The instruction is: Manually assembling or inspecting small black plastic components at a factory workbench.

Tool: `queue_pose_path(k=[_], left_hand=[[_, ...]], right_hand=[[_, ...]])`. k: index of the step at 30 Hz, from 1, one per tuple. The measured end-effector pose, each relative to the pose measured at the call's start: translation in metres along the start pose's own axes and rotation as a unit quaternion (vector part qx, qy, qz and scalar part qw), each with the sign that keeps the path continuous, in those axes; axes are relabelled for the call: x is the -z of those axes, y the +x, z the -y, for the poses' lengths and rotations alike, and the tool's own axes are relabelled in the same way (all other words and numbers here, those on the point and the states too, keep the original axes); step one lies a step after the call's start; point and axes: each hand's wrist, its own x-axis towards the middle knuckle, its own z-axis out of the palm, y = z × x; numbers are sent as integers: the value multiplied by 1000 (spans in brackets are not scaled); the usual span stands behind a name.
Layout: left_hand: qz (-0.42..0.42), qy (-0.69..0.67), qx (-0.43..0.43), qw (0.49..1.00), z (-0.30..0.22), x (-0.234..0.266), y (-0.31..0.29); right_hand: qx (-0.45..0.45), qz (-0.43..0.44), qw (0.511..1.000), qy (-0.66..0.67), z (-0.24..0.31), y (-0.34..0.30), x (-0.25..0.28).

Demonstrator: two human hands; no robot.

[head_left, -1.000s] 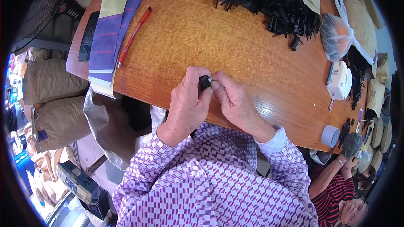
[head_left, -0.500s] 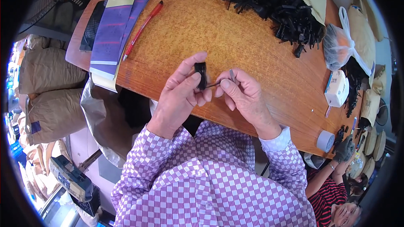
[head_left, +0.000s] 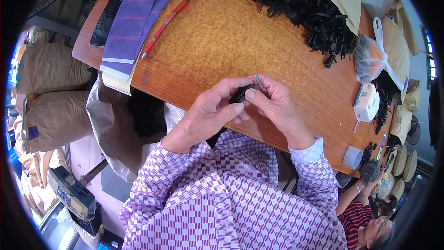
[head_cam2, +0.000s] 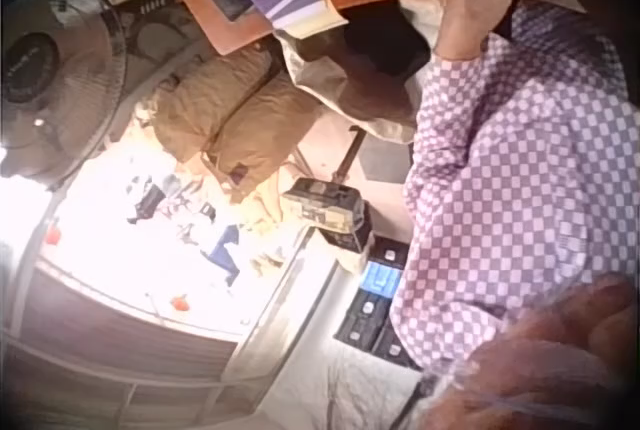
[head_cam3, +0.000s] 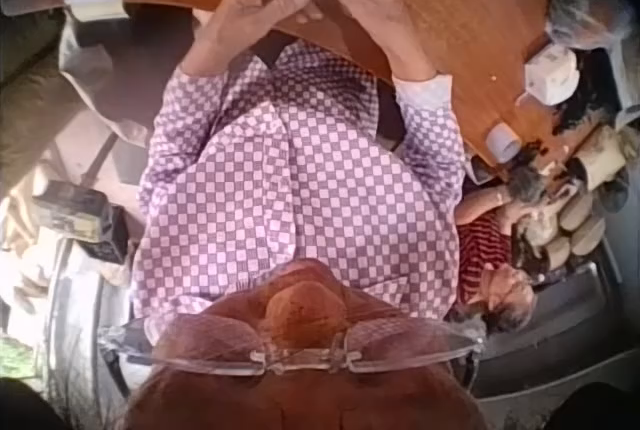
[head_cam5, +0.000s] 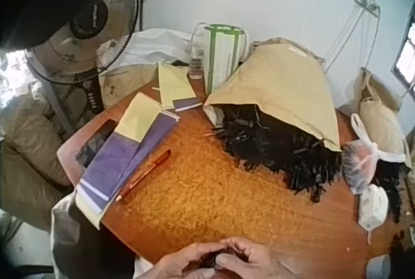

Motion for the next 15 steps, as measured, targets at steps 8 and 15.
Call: queue_pose_path(k=[8, 15], left_hand=[[-58, 126, -28, 990, 7, -15, 4], [-143, 123, -42, 981, 20, -35, 10]], right_hand=[[39, -83, 996, -8, -8, -16, -13], [13, -102, 994, 36, -14, -26, -21]])
